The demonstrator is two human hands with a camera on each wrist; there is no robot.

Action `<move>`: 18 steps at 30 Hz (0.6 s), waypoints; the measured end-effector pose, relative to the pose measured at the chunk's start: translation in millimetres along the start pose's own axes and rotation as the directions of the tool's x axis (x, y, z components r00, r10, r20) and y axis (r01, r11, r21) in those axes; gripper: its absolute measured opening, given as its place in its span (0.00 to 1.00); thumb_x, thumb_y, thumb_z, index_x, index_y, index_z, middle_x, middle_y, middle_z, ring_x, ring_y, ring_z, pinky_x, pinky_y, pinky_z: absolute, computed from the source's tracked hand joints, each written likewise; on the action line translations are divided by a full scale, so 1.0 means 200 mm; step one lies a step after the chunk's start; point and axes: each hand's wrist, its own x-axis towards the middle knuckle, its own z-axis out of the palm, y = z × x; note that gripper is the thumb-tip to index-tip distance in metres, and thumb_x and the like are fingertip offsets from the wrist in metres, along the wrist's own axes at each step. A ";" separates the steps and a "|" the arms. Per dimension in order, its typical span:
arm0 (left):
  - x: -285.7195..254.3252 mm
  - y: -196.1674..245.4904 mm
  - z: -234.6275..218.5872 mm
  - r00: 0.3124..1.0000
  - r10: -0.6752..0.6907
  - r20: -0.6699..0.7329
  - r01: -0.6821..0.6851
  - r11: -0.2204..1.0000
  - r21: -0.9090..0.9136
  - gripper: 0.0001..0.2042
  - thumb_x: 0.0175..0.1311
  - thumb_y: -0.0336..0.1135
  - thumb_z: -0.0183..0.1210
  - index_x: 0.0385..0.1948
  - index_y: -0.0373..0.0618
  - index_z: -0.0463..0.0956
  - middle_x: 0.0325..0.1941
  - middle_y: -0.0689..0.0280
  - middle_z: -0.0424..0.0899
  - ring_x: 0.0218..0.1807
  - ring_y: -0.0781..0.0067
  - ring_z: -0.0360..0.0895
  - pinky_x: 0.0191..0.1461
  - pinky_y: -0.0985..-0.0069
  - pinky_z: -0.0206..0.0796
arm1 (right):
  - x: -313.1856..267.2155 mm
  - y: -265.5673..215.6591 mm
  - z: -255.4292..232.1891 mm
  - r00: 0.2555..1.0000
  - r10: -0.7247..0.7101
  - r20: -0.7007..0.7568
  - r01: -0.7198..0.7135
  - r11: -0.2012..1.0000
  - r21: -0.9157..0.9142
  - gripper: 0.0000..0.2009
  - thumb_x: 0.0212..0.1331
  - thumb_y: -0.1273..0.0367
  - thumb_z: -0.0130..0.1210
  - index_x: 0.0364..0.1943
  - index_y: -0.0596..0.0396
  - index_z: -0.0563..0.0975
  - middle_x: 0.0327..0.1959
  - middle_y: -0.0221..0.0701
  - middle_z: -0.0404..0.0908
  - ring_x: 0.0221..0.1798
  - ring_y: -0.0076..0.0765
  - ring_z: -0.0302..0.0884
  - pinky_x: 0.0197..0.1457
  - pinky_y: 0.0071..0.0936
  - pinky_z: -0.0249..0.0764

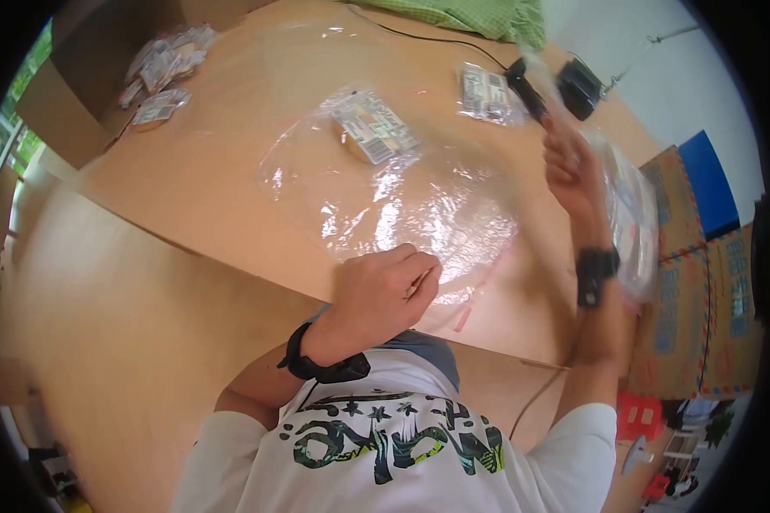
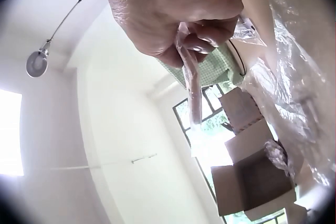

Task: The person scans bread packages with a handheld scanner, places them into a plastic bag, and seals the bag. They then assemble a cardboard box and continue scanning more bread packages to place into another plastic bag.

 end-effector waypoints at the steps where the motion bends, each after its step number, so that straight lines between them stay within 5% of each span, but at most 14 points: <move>1: 0.00 -0.01 0.01 1.000 0.020 -0.012 -0.020 1.000 0.000 0.04 0.56 0.37 0.60 0.31 0.52 0.81 0.24 0.67 0.79 0.25 0.62 0.78 0.27 0.69 0.70 | -0.14 0.04 0.14 1.000 0.003 0.008 -0.003 1.000 0.027 0.14 0.65 0.67 0.51 0.49 0.60 0.72 0.36 0.31 0.78 0.21 0.14 0.62 0.17 0.10 0.56; 3: 0.01 -0.01 0.03 0.997 0.069 -0.020 -0.069 0.997 -0.019 0.05 0.56 0.37 0.61 0.31 0.53 0.82 0.24 0.67 0.79 0.25 0.62 0.78 0.27 0.69 0.69 | -0.32 0.06 0.04 0.990 0.059 0.126 -0.064 0.997 0.034 0.21 0.60 0.67 0.53 0.55 0.63 0.69 0.46 0.35 0.77 0.28 0.19 0.72 0.26 0.14 0.69; 6: 0.05 0.02 0.02 0.997 0.059 -0.040 -0.059 0.998 0.010 0.05 0.55 0.37 0.62 0.31 0.52 0.81 0.23 0.67 0.78 0.24 0.62 0.77 0.26 0.69 0.68 | -0.51 0.23 0.39 0.953 -0.060 -0.299 -0.038 0.949 -0.313 0.29 0.49 0.70 0.55 0.59 0.65 0.67 0.51 0.38 0.75 0.42 0.28 0.78 0.44 0.22 0.76; 7: 0.06 0.03 0.02 0.997 0.070 -0.043 -0.069 0.998 0.013 0.05 0.55 0.37 0.62 0.31 0.52 0.81 0.23 0.67 0.78 0.24 0.62 0.77 0.26 0.69 0.68 | -0.56 0.24 0.37 0.961 -0.036 -0.275 -0.089 0.898 -0.431 0.33 0.42 0.71 0.56 0.60 0.67 0.66 0.51 0.40 0.76 0.53 0.34 0.76 0.59 0.28 0.72; 12: 0.08 0.03 0.01 0.991 0.128 -0.047 -0.127 0.991 0.030 0.05 0.54 0.36 0.62 0.31 0.52 0.81 0.22 0.67 0.77 0.23 0.63 0.75 0.25 0.69 0.67 | -0.67 0.25 0.34 0.964 0.090 -0.248 -0.220 0.793 -0.568 0.29 0.44 0.75 0.54 0.57 0.65 0.67 0.48 0.38 0.77 0.50 0.30 0.78 0.56 0.25 0.73; 18: 0.07 0.03 0.01 0.978 0.201 -0.051 -0.198 0.979 0.053 0.05 0.53 0.35 0.63 0.31 0.52 0.81 0.21 0.67 0.75 0.21 0.63 0.74 0.24 0.69 0.66 | -0.62 0.30 0.34 0.924 -0.008 -0.382 -0.152 0.910 -0.386 0.23 0.55 0.74 0.53 0.58 0.63 0.67 0.48 0.36 0.78 0.47 0.28 0.79 0.50 0.24 0.76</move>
